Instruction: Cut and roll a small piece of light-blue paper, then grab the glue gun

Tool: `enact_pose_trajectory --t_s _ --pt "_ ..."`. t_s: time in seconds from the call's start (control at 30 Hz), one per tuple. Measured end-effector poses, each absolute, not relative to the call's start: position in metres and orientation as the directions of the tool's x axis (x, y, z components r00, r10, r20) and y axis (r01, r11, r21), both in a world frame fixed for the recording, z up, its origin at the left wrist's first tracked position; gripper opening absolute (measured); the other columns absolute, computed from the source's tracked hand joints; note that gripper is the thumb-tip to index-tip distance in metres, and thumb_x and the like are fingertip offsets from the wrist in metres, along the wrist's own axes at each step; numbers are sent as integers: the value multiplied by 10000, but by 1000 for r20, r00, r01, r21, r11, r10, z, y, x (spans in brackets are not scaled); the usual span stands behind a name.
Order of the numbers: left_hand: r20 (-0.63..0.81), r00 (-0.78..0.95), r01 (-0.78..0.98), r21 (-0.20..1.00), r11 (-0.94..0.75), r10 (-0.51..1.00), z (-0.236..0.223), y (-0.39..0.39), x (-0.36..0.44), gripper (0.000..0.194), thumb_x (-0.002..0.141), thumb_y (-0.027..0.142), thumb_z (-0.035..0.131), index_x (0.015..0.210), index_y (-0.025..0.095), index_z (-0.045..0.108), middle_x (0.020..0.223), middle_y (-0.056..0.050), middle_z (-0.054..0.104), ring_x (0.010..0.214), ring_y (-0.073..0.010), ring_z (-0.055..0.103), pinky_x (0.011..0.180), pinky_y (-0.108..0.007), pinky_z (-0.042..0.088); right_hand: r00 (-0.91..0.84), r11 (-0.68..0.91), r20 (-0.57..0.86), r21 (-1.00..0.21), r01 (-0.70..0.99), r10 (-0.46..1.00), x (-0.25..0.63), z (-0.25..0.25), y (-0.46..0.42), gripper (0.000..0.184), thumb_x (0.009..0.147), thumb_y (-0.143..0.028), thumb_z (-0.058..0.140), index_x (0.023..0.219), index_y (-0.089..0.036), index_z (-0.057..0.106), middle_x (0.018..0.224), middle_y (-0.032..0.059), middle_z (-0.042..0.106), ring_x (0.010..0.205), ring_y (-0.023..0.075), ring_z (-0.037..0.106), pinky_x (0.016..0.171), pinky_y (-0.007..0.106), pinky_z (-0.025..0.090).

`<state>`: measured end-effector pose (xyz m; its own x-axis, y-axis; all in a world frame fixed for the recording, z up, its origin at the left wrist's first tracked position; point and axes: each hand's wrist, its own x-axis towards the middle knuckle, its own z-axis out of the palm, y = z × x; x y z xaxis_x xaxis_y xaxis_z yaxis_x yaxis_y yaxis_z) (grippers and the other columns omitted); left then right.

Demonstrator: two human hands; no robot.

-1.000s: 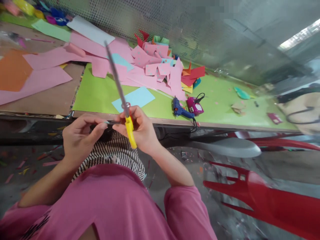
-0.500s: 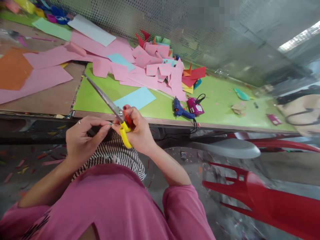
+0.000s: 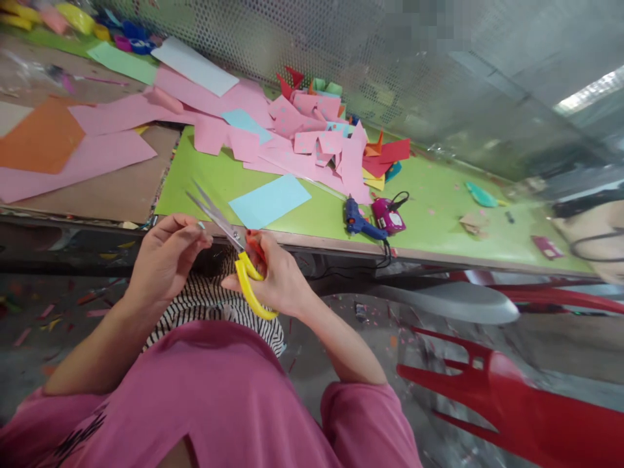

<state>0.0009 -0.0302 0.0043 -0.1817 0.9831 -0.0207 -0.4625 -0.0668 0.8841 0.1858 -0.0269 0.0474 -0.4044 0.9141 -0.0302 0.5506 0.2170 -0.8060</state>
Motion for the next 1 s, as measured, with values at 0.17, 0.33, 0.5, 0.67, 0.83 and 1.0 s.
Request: enact_pose_trajectory --t_s 0.17,0.33,0.5,0.67,0.83,1.0 --pt "42 -254 -455 876 -158 966 7 -31 4 149 787 306 704 792 229 576 749 35 632 697 -97 635 730 -247 565 -448 341 2 -651 678 894 194 42 -34 594 721 -645 783 1036 -233 495 799 -17 585 662 147 510 600 292 396" --pt "110 -290 -419 879 -229 951 4 -35 5 202 821 374 739 827 243 585 813 33 651 711 -95 629 724 -242 564 -452 404 71 -585 703 889 191 40 -36 640 727 -690 758 1079 -227 492 830 21 628 699 186 581 599 312 420" --pt "105 -285 -467 853 -234 953 1 -36 5 235 804 395 787 822 243 609 752 43 637 622 -79 595 614 -206 522 -456 414 74 -565 714 887 189 43 -36 637 744 -726 721 1053 -221 485 821 28 623 691 194 590 583 312 403" --pt "117 -285 -468 849 -245 951 0 -37 6 232 825 411 783 835 246 621 767 47 636 618 -69 590 605 -190 521 -441 403 74 -559 725 895 188 44 -37 644 737 -726 728 1059 -222 489 811 19 623 683 184 584 575 304 394" --pt "123 -276 -555 790 -262 953 1 -36 7 200 804 349 830 816 237 665 770 57 668 603 -48 607 587 -152 529 -438 403 77 -554 728 896 189 44 -37 636 744 -730 722 1051 -219 499 795 9 619 663 168 572 570 294 391" --pt "134 -283 -596 751 -284 950 2 -35 7 200 769 332 865 791 224 698 725 57 684 569 -47 621 555 -133 539 -425 390 64 -538 747 903 189 45 -38 657 764 -772 672 1062 -209 511 763 -1 601 641 163 561 565 288 391"
